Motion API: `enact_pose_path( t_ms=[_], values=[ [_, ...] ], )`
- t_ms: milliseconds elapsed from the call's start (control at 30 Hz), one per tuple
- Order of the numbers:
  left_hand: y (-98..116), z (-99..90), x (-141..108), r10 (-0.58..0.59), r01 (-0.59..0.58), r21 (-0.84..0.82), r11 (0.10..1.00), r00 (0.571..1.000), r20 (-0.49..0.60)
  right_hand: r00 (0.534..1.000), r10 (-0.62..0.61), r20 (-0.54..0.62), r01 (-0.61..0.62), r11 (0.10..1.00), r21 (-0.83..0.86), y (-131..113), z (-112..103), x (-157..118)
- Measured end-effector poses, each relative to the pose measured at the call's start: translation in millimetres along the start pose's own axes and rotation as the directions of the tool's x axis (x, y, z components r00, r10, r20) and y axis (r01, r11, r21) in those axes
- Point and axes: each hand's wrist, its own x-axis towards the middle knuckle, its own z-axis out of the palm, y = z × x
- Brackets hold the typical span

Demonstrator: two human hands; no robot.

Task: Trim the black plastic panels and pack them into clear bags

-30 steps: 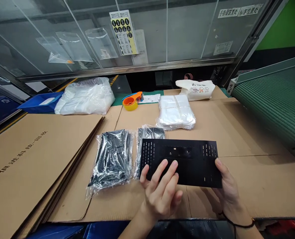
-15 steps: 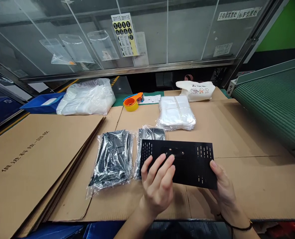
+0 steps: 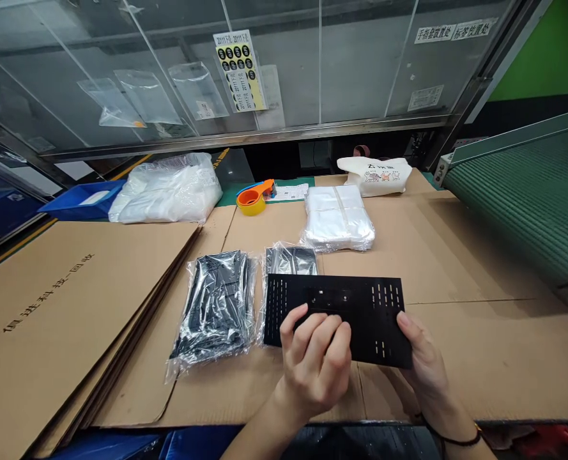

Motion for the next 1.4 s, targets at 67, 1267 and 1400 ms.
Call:
enact_pose_path(
  t_ms=[67, 1267, 1400],
  values=[
    [0, -4.1, -1, 0.009, -0.011, -0.038, 0.999, 0.999, -0.035, 1.0, -0.008, 0.01, 0.008, 1.0, -0.006, 1, -1, 1],
    [-21, -9.4, -20, -0.774, 0.604, -0.682, 0.414, 0.627, 0.085, 0.632, -0.705, 0.322, 0.694, 0.329, -0.641, 5, 1, -6],
    [-21, -8.1, -21, -0.769, 0.599, -0.667, 0.444, 0.636, 0.06, 0.699, -0.64, 0.32, 0.641, 0.362, -0.677, -2, 1, -8]
  ],
)
